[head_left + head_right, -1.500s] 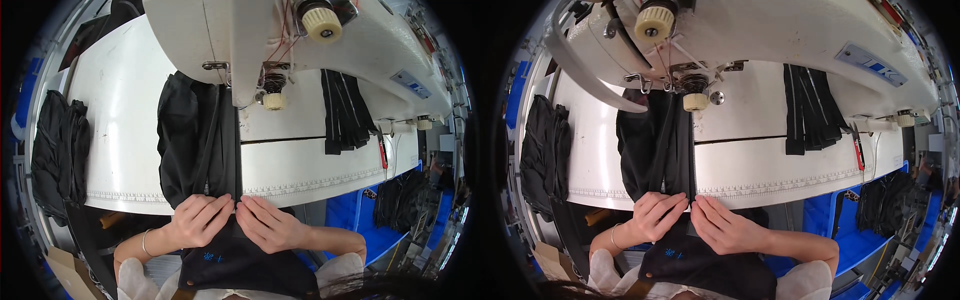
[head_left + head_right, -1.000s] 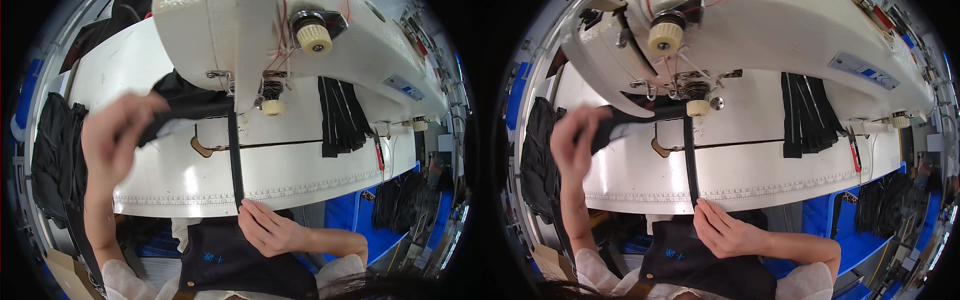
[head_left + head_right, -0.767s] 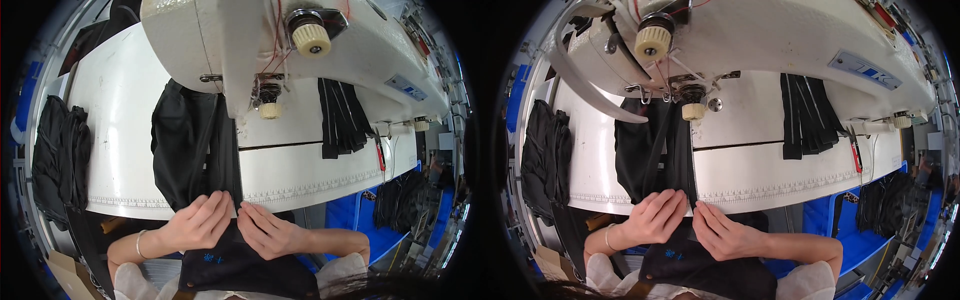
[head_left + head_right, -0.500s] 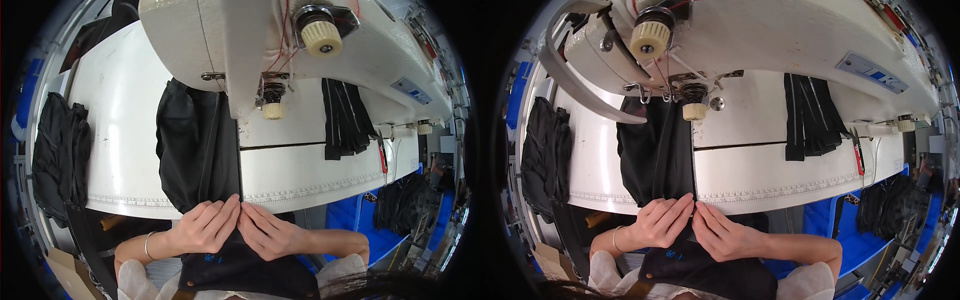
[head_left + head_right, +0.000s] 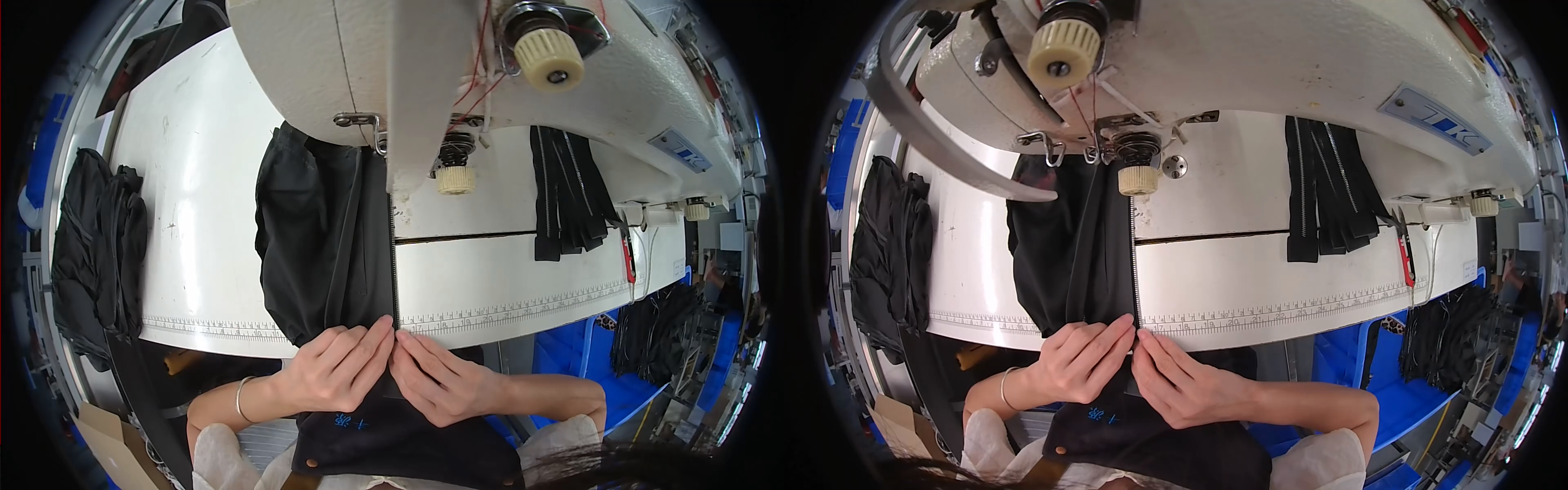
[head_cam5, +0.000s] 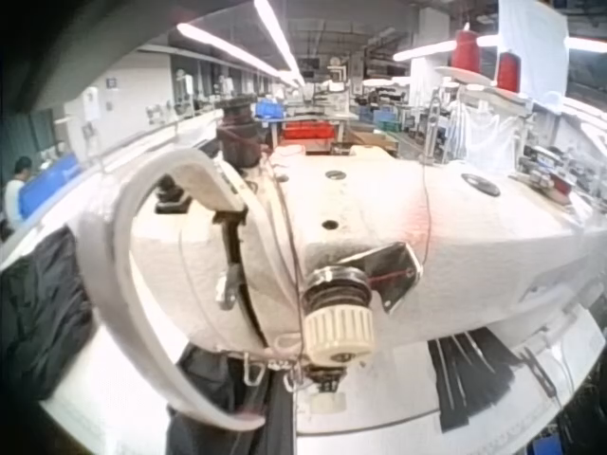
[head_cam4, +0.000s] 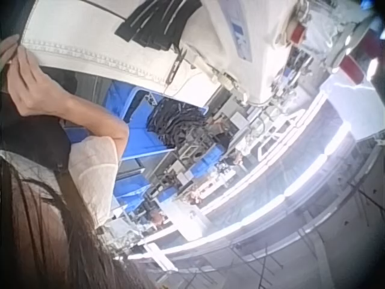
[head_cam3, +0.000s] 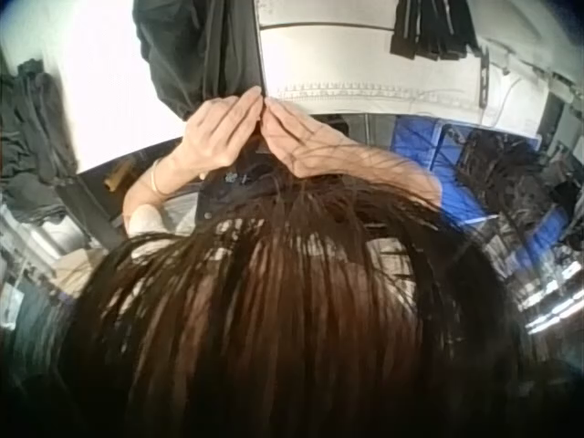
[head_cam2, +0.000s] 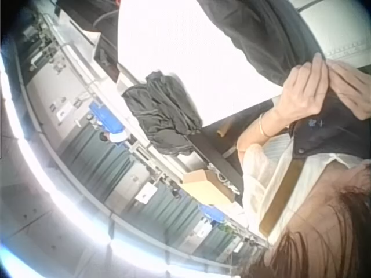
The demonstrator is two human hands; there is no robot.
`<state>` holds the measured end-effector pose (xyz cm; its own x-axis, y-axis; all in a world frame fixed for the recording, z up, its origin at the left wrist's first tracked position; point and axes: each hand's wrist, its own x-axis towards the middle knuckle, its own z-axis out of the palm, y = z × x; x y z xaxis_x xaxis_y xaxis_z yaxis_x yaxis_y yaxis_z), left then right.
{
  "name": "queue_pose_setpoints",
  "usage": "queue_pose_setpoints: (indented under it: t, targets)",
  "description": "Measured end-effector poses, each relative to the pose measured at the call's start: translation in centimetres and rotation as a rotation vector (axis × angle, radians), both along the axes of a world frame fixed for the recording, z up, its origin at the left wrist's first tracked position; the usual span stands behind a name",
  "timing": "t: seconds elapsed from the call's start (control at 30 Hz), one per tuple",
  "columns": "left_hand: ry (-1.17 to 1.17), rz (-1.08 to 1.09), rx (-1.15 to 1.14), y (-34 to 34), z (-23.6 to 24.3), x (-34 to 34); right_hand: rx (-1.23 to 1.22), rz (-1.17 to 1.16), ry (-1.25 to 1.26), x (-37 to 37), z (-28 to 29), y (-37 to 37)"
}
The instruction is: Sewing small black fabric components together using an industrial sewing machine.
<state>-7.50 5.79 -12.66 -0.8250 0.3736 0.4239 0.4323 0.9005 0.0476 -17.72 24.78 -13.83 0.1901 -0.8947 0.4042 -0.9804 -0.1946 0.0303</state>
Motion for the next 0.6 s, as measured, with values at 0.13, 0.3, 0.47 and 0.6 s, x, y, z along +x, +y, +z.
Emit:
queue_pose_setpoints:
  t: [0.13, 0.3, 0.47, 0.6]
  targets:
    - [-0.006, 0.003, 0.024, 0.0, -0.1, 0.0, 0.008, 0.001, 0.005, 0.0, 0.1, 0.0]
    - [-0.051, 0.032, 0.082, -0.2, 0.0, -0.1, 0.025, 0.006, 0.017, 0.0, 0.5, -0.3]
    - [-0.070, -0.001, 0.094, -0.5, 0.1, -0.5, 0.061, 0.011, -0.006, -0.1, 0.9, -0.3]
    - [-0.081, -0.004, 0.109, -1.6, 0.2, -2.3, 0.050, -0.001, 0.035, -1.8, 1.0, -1.4]
